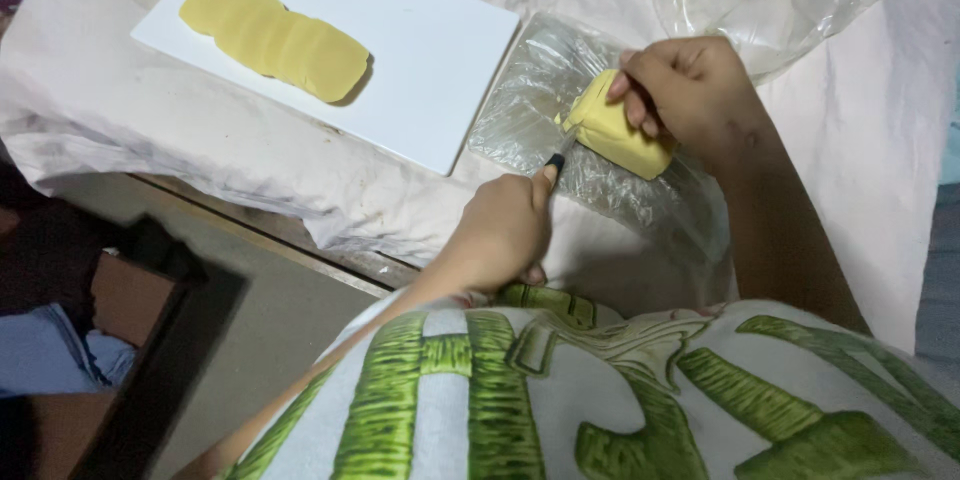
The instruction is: The person unwraps a block of cheese and uses a knife to slice thin pieces from it. The slices are placed one by one onto a white cutting board. The person continues slicing until several pieces are arranged on the board.
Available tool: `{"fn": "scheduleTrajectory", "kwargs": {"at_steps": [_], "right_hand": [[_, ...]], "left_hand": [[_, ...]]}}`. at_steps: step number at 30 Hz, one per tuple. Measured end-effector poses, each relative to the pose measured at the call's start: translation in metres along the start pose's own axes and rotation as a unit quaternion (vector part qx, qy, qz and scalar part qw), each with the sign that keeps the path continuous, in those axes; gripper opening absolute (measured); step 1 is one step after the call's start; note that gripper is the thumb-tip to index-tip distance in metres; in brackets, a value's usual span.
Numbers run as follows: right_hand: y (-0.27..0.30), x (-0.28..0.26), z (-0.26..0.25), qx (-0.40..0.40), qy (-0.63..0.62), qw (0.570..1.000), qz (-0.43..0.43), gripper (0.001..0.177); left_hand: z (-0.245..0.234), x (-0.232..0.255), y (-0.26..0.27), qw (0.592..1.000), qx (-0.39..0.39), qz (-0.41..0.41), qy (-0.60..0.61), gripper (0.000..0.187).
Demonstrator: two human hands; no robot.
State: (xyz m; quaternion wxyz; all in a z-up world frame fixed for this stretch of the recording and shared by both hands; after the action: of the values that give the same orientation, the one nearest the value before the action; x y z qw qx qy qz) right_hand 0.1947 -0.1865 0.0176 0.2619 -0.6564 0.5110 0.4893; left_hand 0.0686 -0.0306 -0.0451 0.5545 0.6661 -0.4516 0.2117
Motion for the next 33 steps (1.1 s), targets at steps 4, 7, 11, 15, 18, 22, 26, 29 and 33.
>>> {"fn": "scheduleTrajectory", "kwargs": {"at_steps": [4, 7, 11, 15, 18, 22, 26, 29, 33], "right_hand": [[-0.016, -0.018, -0.013, 0.005, 0.052, 0.988, -0.148, 0.019], [-0.027, -0.023, -0.014, -0.03, 0.149, 0.978, -0.146, 0.024], [-0.043, -0.022, 0.005, -0.167, 0.089, 0.977, -0.095, 0.029], [-0.052, -0.018, 0.019, -0.269, 0.11, 0.954, -0.071, 0.033], [-0.063, -0.01, 0.023, -0.284, 0.137, 0.948, -0.033, 0.036], [-0.081, -0.006, 0.029, -0.297, 0.157, 0.942, -0.023, 0.039], [-0.09, -0.006, 0.033, -0.283, 0.176, 0.943, 0.014, 0.039], [-0.087, -0.013, 0.04, -0.279, 0.173, 0.944, 0.017, 0.039], [-0.084, -0.017, 0.044, -0.261, 0.22, 0.94, 0.009, 0.044]], "left_hand": [[0.002, 0.003, 0.003, 0.982, 0.101, 0.088, -0.131, 0.065], [-0.001, -0.001, 0.004, 0.98, 0.121, 0.101, -0.124, 0.065], [-0.012, 0.0, 0.012, 0.97, 0.158, 0.149, -0.111, 0.062], [-0.018, -0.015, 0.007, 0.997, 0.046, 0.057, 0.029, 0.064], [-0.02, -0.025, 0.011, 0.979, -0.048, -0.002, 0.198, 0.056], [-0.032, -0.03, 0.022, 0.975, -0.066, 0.004, 0.213, 0.055], [-0.043, -0.039, 0.034, 0.957, -0.088, 0.026, 0.274, 0.054], [-0.053, -0.048, 0.042, 0.938, -0.081, 0.037, 0.336, 0.054], [-0.069, -0.059, 0.05, 0.917, -0.061, 0.048, 0.392, 0.052]]}}
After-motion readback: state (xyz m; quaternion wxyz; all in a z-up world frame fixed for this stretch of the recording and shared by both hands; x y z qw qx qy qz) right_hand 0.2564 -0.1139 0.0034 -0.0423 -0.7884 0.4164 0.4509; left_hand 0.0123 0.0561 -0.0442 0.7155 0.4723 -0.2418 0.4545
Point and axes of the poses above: each hand's wrist, its own y-axis away from the middle knuckle, its own z-axis out of the palm, x = y × z, the point moved 7 cm from there along -y, towards the middle knuckle, and after that the axes turned 1 degree about -z, right-handed, at the moved point
